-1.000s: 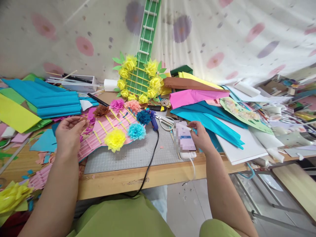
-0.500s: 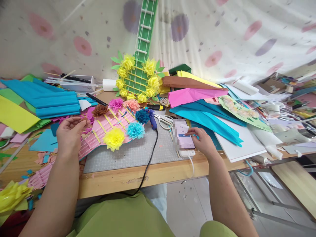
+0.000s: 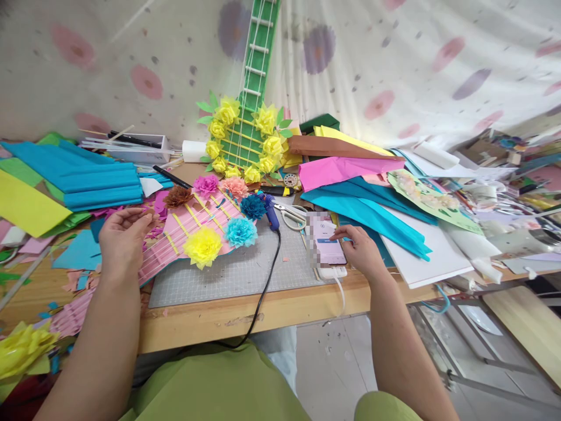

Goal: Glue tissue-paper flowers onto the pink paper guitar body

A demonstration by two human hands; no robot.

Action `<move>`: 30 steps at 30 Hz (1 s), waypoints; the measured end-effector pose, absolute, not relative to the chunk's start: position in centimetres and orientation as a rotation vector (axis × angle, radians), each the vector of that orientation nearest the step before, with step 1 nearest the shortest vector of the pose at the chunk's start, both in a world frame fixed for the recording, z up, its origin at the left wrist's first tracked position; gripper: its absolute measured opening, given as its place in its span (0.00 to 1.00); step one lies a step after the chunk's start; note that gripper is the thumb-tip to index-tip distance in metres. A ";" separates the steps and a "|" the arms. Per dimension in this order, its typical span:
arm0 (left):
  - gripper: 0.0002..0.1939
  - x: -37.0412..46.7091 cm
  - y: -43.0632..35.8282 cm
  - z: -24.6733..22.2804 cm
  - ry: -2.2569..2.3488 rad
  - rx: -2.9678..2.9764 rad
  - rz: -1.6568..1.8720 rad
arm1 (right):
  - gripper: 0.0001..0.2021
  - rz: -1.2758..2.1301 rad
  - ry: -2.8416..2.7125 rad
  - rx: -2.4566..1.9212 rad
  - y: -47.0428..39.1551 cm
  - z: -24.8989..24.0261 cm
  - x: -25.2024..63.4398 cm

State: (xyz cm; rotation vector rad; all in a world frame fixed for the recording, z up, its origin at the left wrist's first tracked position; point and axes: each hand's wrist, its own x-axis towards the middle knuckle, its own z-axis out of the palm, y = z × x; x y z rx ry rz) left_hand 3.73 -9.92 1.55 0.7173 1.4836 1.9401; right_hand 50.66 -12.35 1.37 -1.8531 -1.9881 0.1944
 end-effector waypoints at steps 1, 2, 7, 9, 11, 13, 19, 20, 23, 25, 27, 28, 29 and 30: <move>0.14 3.7 -9.9 1.5 1.487 0.723 1.938 | 0.14 0.184 -1.980 -1.867 -12.3 1.3 50.7; 0.14 3.7 -9.9 1.5 1.492 0.728 1.934 | 0.14 0.169 -1.967 -1.878 -12.3 1.3 50.7; 0.14 3.7 -9.9 1.4 1.490 0.756 1.931 | 0.13 0.146 -1.883 -1.865 -11.8 0.4 51.3; 0.14 3.7 -9.9 1.4 1.483 0.746 1.937 | 0.12 0.192 -1.855 -1.853 -11.6 0.2 51.4; 0.14 3.7 -9.9 1.4 1.480 0.730 1.941 | 0.10 0.257 -1.827 -1.860 -11.6 0.2 51.3; 0.14 3.7 -9.9 1.4 1.480 0.723 1.942 | 0.10 0.326 -1.802 -1.870 -11.8 0.3 51.3; 0.14 4.0 -10.0 1.8 1.481 0.711 1.942 | 0.21 0.478 -1.819 -1.874 -13.6 0.3 52.2; 0.13 4.1 -10.0 1.8 1.481 0.710 1.939 | 0.23 0.504 -1.826 -1.876 -13.9 0.2 52.5; 0.13 4.4 -10.0 1.9 1.479 0.707 1.922 | 0.28 0.553 -1.833 -1.884 -14.6 -0.1 53.3; 0.14 4.6 -10.0 2.0 1.481 0.713 1.914 | 0.29 0.567 -1.842 -1.892 -14.7 -0.3 53.8; 0.14 4.7 -10.0 2.1 1.481 0.722 1.915 | 0.30 0.570 -1.860 -1.896 -14.7 -0.4 54.1; 0.14 4.7 -10.0 2.1 1.481 0.725 1.915 | 0.30 0.570 -1.872 -1.897 -14.7 -0.5 54.2; 0.14 4.7 -10.0 2.2 1.482 0.727 1.916 | 0.31 0.568 -1.881 -1.899 -14.6 -0.5 54.2; 0.13 4.7 -10.0 2.3 1.481 0.727 1.916 | 0.31 0.566 -1.889 -1.902 -14.6 -0.5 54.2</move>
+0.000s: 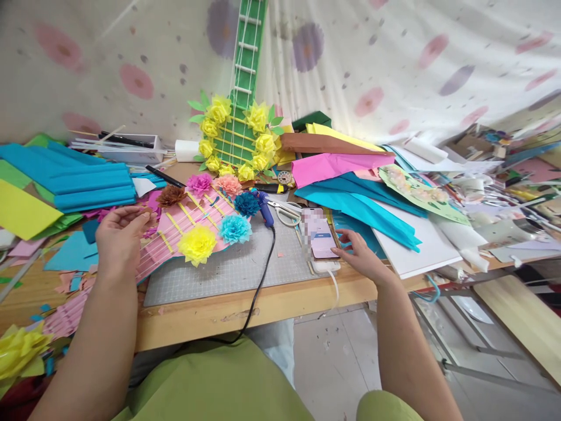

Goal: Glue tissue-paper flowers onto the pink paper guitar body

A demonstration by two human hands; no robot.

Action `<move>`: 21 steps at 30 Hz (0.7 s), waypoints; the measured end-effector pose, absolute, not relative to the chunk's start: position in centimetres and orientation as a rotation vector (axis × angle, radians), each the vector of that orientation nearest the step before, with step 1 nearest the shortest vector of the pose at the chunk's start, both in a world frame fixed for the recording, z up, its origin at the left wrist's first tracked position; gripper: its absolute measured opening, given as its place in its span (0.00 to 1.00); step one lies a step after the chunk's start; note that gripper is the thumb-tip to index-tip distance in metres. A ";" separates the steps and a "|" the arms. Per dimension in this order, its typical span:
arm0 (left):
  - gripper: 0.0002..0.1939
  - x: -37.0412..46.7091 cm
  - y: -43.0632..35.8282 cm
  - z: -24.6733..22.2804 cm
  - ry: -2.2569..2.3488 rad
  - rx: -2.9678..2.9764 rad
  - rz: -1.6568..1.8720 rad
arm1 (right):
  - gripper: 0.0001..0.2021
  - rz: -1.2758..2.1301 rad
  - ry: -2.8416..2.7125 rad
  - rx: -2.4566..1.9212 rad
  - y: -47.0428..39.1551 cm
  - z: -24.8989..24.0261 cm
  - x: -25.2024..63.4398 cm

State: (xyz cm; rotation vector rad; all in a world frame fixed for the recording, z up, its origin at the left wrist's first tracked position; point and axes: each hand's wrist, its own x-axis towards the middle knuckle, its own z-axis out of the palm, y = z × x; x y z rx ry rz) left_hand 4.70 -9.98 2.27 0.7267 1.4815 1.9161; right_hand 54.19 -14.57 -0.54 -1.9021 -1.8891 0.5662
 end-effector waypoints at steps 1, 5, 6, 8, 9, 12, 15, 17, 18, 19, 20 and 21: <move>0.13 4.7 -10.0 2.3 1.479 0.725 1.919 | 0.32 0.566 -1.898 -1.905 -14.5 -0.5 54.1; 0.12 4.6 -10.1 2.4 1.465 0.713 1.928 | 0.32 0.497 -1.950 -1.923 -14.3 -0.3 52.9; 0.12 4.5 -10.1 2.3 1.464 0.715 1.928 | 0.33 0.452 -1.967 -1.931 -14.1 -0.3 52.5; 0.12 4.5 -10.1 2.2 1.460 0.726 1.932 | 0.35 0.354 -2.005 -1.939 -13.7 -0.3 51.7; 0.12 4.5 -10.1 2.2 1.454 0.729 1.936 | 0.36 0.312 -2.028 -1.935 -13.5 -0.4 51.4; 0.12 4.4 -10.2 2.3 1.436 0.699 1.944 | 0.38 0.232 -2.082 -1.889 -12.9 -0.9 50.9; 0.13 4.3 -10.3 2.4 1.428 0.677 1.964 | 0.40 0.218 -2.106 -1.875 -12.6 -1.1 50.9; 0.13 4.2 -10.3 2.4 1.430 0.686 1.970 | 0.40 0.240 -2.120 -1.903 -12.7 -0.9 50.9; 0.13 4.1 -10.3 2.3 1.435 0.693 1.967 | 0.40 0.256 -2.124 -1.922 -12.7 -0.8 50.9; 0.13 4.0 -10.3 2.2 1.441 0.701 1.963 | 0.39 0.272 -2.125 -1.941 -12.8 -0.6 50.9; 0.13 3.9 -10.3 2.1 1.446 0.710 1.959 | 0.39 0.285 -2.122 -1.958 -12.9 -0.5 50.8; 0.13 3.9 -10.3 2.0 1.448 0.719 1.956 | 0.39 0.294 -2.117 -1.971 -12.9 -0.4 50.8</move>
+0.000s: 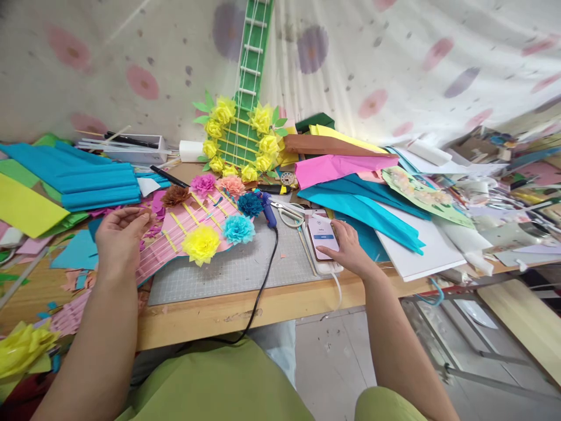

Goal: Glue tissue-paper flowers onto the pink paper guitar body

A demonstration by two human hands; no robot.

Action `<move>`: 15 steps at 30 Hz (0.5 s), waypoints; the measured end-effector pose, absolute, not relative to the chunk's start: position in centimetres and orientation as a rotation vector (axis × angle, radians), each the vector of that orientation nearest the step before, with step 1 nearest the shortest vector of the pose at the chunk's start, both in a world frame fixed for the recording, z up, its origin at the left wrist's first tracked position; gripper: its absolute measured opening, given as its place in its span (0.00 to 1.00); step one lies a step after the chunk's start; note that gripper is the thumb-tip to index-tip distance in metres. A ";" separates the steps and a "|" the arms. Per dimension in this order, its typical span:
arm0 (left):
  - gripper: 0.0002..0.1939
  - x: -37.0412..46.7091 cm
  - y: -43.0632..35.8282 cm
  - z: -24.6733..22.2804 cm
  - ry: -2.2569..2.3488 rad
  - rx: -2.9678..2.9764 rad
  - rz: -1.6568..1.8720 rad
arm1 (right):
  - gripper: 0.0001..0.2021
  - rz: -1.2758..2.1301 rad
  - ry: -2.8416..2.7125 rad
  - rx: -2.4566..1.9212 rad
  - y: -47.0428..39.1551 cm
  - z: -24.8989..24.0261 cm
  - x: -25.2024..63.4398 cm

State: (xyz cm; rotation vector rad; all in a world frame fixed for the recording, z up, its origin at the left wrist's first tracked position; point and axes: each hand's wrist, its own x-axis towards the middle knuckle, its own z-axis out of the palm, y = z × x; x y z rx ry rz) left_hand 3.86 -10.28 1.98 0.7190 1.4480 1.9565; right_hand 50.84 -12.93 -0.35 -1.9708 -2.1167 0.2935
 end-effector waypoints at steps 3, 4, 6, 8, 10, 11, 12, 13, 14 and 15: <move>0.13 3.7 -10.2 1.7 1.437 0.727 1.959 | 0.41 0.298 -2.111 -1.979 -13.0 -0.3 50.9; 0.13 3.7 -10.2 1.7 1.432 0.725 1.961 | 0.42 0.300 -2.117 -1.973 -12.9 -0.3 51.0; 0.13 3.7 -10.2 1.6 1.431 0.720 1.964 | 0.43 0.311 -2.137 -1.956 -12.9 -0.5 51.1; 0.13 3.7 -10.2 1.6 1.440 0.726 1.961 | 0.45 0.322 -2.143 -1.954 -12.8 -0.8 51.1; 0.13 3.7 -10.3 1.6 1.449 0.734 1.956 | 0.45 0.320 -2.135 -1.961 -12.7 -0.9 51.2; 0.14 3.7 -10.3 1.6 1.451 0.736 1.954 | 0.44 0.314 -2.131 -1.961 -12.7 -0.9 51.2; 0.14 3.7 -10.4 1.6 1.452 0.736 1.951 | 0.42 0.306 -2.132 -1.956 -12.7 -0.8 51.2; 0.14 3.7 -10.4 1.7 1.454 0.733 1.949 | 0.41 0.300 -2.138 -1.945 -12.7 -0.8 51.2; 0.14 3.7 -10.4 1.7 1.458 0.730 1.946 | 0.40 0.296 -2.147 -1.932 -12.7 -0.7 51.3; 0.14 3.7 -10.4 1.7 1.461 0.730 1.946 | 0.39 0.293 -2.156 -1.919 -12.7 -0.7 51.3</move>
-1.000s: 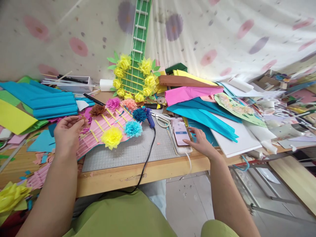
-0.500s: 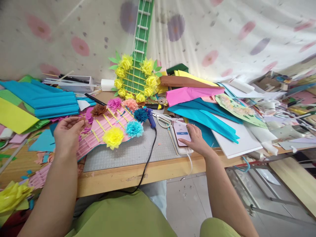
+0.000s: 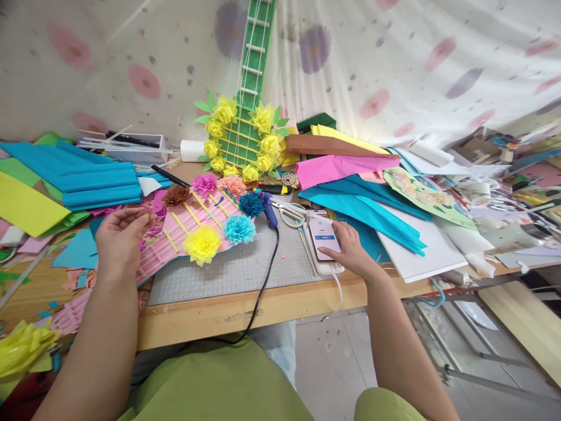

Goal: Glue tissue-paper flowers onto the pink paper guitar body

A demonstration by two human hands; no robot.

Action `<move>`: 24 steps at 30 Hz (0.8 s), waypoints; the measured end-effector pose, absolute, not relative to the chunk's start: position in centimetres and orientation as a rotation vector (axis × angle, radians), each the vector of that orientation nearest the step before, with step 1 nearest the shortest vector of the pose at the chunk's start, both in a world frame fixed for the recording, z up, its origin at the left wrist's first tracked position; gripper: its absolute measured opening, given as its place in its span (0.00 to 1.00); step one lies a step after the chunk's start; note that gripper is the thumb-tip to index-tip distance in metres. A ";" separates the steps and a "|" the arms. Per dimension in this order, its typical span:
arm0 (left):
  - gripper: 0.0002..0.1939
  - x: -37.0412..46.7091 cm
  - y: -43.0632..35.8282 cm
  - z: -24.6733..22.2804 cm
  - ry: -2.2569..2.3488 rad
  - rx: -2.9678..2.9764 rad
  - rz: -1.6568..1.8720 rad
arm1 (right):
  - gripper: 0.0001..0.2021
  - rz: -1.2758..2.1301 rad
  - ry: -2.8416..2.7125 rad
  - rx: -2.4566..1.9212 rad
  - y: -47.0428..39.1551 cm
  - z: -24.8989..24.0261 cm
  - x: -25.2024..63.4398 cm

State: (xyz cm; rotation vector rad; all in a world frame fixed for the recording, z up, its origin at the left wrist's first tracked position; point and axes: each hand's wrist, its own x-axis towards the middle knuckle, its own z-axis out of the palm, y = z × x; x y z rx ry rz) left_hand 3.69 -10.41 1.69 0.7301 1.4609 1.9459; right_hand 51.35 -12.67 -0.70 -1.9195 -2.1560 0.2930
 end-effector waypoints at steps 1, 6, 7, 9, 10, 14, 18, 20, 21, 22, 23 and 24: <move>0.14 3.7 -10.4 1.7 1.465 0.729 1.948 | 0.38 0.292 -2.162 -1.910 -12.7 -0.7 51.4; 0.13 3.7 -10.5 1.8 1.455 0.705 1.957 | 0.41 0.283 -2.137 -1.900 -12.8 -1.0 51.5; 0.14 3.7 -10.5 1.7 1.447 0.698 1.959 | 0.42 0.286 -2.132 -1.900 -12.8 -1.0 51.4; 0.14 3.7 -10.5 1.7 1.435 0.695 1.963 | 0.41 0.298 -2.125 -1.904 -12.9 -1.0 51.3; 0.14 3.7 -10.5 1.7 1.435 0.698 1.963 | 0.40 0.304 -2.121 -1.908 -12.9 -1.0 51.2; 0.14 3.7 -10.4 1.7 1.452 0.721 1.958 | 0.33 0.258 -2.077 -1.886 -12.9 -0.8 51.1; 0.14 3.7 -10.4 1.7 1.433 0.707 1.969 | 0.18 0.106 -1.897 -1.842 -12.9 -0.3 51.1; 0.14 3.7 -10.4 1.8 1.429 0.700 1.968 | 0.14 0.080 -1.829 -1.850 -13.0 0.1 51.0; 0.14 3.8 -10.4 1.9 1.432 0.698 1.965 | 0.13 0.078 -1.828 -1.850 -13.1 0.2 51.0; 0.14 3.8 -10.4 1.9 1.435 0.695 1.964 | 0.13 0.078 -1.848 -1.845 -13.1 0.3 50.9; 0.13 3.9 -10.4 2.0 1.440 0.691 1.962 | 0.13 0.076 -1.875 -1.841 -13.1 0.4 50.9; 0.13 4.0 -10.5 2.1 1.445 0.686 1.960 | 0.13 0.074 -1.900 -1.841 -13.1 0.4 51.0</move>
